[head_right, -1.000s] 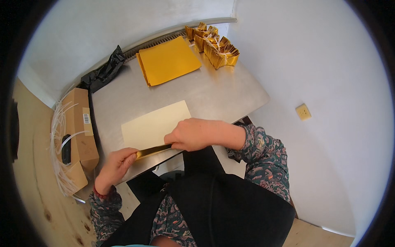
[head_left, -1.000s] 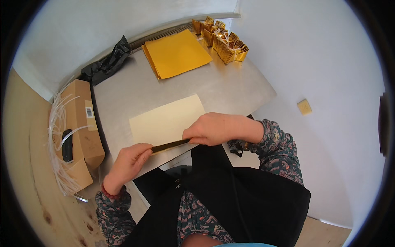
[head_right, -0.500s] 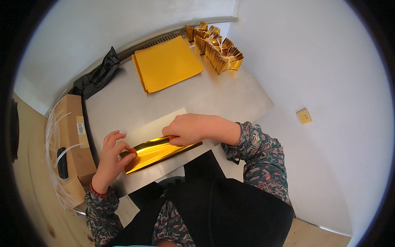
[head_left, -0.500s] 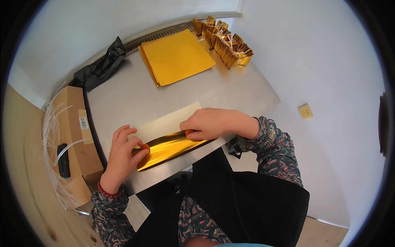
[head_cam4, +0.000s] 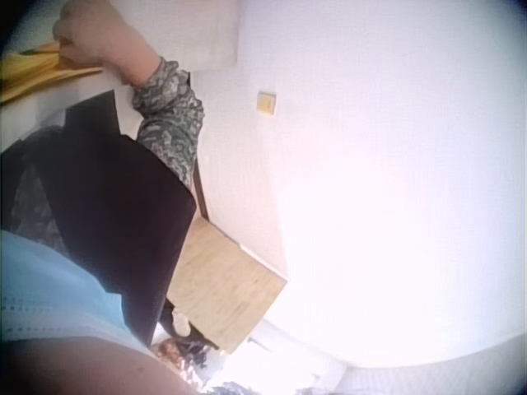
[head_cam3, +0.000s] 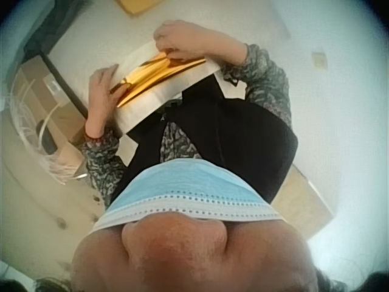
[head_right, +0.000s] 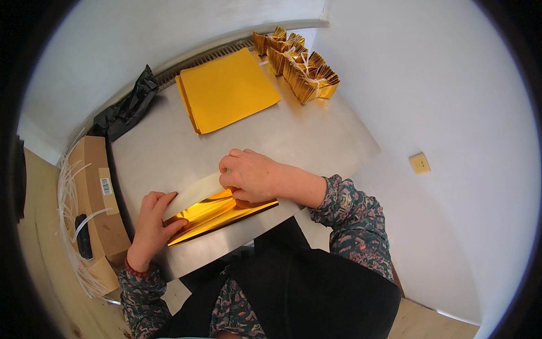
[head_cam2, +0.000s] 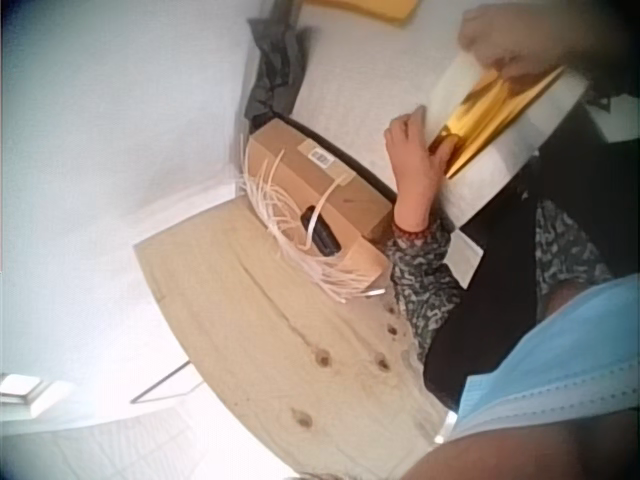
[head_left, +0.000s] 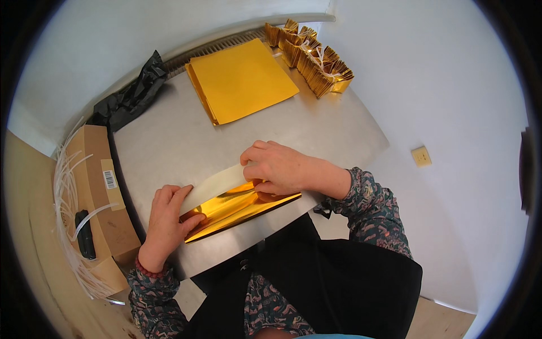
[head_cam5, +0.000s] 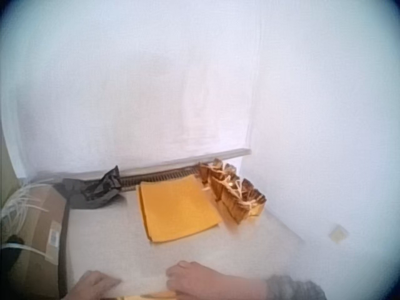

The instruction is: The person handles a stack of gold-colored paper, then folds a single sheet into a small origami shape on a metal table. The finished folded piece is placed on the table.

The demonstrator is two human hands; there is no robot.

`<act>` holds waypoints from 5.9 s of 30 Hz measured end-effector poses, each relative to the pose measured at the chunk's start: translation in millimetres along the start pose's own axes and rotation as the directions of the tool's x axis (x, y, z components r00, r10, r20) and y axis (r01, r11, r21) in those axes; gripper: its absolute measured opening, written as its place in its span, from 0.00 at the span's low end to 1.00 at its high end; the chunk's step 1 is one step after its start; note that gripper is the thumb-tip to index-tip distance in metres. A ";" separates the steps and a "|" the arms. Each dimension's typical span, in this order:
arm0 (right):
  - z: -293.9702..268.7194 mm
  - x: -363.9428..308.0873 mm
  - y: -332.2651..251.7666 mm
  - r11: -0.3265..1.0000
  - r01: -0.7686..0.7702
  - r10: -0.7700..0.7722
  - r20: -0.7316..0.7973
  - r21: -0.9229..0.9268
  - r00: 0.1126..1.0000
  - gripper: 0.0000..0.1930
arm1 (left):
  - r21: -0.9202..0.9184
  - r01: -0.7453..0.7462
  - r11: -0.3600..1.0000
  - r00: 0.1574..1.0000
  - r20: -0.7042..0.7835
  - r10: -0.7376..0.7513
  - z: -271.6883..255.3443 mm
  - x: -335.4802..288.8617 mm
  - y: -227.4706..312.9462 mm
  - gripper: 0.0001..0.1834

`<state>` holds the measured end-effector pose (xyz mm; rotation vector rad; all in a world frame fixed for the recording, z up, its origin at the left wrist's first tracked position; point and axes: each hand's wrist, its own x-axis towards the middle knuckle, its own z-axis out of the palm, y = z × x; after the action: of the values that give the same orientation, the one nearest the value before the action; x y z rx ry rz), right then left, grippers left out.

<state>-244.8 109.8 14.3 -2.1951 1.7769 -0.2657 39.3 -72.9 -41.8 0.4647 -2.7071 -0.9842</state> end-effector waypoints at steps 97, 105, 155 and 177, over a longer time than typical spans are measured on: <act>-13.8 -4.7 -38.7 0.960 -0.162 0.217 -0.243 0.227 0.945 0.06 | -0.780 -0.238 0.578 0.945 -0.324 -0.049 2.7 -8.9 -47.8 0.10; -10.6 -13.8 -32.8 0.884 -0.188 0.295 -0.198 0.427 0.935 0.12 | -0.801 -0.263 0.538 0.918 -0.379 -0.115 4.0 -8.6 -49.7 0.07; 17.2 -43.5 9.5 0.581 -0.060 0.430 -0.244 0.812 0.869 0.06 | -0.839 -0.295 0.458 0.842 -0.455 -0.291 1.6 -11.8 -48.8 0.06; 20.8 -32.9 8.0 0.526 0.157 0.456 -0.433 0.836 0.777 0.06 | -0.879 -0.262 0.398 0.896 -0.374 -0.237 -0.5 -17.1 -69.0 0.06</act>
<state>-252.4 142.9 -6.4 -1.2271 1.5351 -1.6001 70.2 -117.0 -88.3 0.3443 -1.3572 -1.8782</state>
